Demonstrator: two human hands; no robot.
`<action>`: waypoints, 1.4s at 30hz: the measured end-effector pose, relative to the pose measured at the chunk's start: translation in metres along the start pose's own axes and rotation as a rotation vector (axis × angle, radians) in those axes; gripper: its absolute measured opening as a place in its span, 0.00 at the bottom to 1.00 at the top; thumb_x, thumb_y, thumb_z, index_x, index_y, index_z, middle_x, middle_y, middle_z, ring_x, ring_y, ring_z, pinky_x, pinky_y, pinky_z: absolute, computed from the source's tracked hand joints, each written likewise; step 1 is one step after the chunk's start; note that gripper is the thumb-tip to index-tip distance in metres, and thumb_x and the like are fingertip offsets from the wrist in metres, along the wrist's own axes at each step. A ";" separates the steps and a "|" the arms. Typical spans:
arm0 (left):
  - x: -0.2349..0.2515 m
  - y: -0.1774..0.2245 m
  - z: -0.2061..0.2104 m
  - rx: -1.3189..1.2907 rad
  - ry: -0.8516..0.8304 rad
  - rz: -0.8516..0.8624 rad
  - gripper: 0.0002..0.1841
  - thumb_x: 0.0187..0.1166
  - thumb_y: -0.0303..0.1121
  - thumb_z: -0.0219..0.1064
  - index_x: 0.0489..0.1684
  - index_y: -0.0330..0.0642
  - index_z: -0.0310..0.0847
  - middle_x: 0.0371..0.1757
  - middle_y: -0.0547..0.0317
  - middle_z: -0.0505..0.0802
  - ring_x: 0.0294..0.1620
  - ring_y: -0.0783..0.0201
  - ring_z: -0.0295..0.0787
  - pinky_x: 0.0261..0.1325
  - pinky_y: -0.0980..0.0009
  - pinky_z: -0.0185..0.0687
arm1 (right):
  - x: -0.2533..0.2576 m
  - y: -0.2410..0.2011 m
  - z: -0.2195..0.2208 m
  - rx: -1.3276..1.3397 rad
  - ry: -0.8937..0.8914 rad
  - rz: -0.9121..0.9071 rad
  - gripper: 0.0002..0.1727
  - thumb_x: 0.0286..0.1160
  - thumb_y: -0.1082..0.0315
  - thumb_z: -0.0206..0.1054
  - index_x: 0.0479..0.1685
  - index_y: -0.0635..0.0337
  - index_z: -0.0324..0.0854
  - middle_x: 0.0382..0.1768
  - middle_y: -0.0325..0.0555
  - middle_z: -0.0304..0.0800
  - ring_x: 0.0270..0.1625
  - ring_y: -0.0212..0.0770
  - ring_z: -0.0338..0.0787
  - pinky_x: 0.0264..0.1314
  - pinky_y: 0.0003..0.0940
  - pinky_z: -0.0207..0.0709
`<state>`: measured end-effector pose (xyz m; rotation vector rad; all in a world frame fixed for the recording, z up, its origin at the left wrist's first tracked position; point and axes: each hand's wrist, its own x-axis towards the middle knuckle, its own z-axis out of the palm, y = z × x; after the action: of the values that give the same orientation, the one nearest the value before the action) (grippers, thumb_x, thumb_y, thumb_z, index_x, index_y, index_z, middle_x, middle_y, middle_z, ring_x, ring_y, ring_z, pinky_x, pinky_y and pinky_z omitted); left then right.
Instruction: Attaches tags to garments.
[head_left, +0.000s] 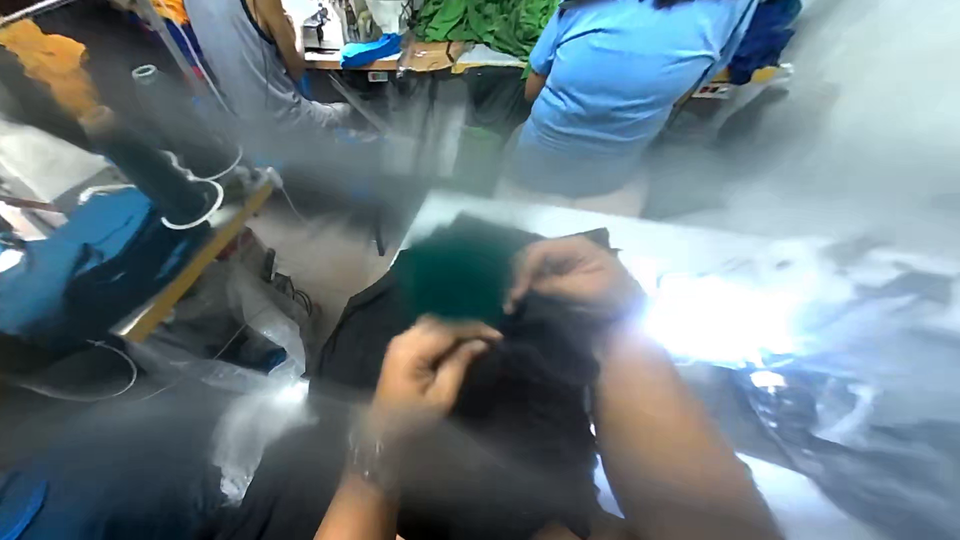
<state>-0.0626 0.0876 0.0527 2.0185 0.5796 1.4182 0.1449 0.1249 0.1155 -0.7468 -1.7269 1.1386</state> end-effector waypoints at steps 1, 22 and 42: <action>-0.002 -0.005 0.005 0.024 0.075 -0.056 0.06 0.78 0.22 0.66 0.43 0.31 0.90 0.44 0.56 0.94 0.48 0.73 0.90 0.55 0.77 0.86 | -0.004 0.020 -0.005 0.037 -0.109 -0.150 0.15 0.69 0.81 0.56 0.25 0.52 0.83 0.30 0.22 0.92 0.37 0.15 0.87 0.46 0.14 0.80; 0.002 -0.027 0.017 0.109 0.162 -0.198 0.04 0.70 0.22 0.74 0.37 0.34 0.93 0.40 0.59 0.94 0.44 0.74 0.89 0.50 0.79 0.87 | -0.023 0.063 0.003 0.075 -0.034 -0.183 0.15 0.70 0.83 0.60 0.46 0.51 0.79 0.37 0.21 0.87 0.43 0.14 0.85 0.50 0.13 0.82; 0.000 -0.038 0.026 -0.115 0.371 -0.310 0.07 0.89 0.27 0.57 0.55 0.41 0.80 0.46 0.66 0.88 0.43 0.79 0.86 0.48 0.81 0.84 | -0.049 0.041 0.023 -1.027 0.313 -0.550 0.10 0.75 0.72 0.65 0.45 0.64 0.92 0.42 0.55 0.89 0.40 0.43 0.90 0.43 0.28 0.84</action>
<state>-0.0384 0.1091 0.0199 1.5049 0.9029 1.5967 0.1435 0.0913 0.0570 -0.8785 -2.0041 -0.2962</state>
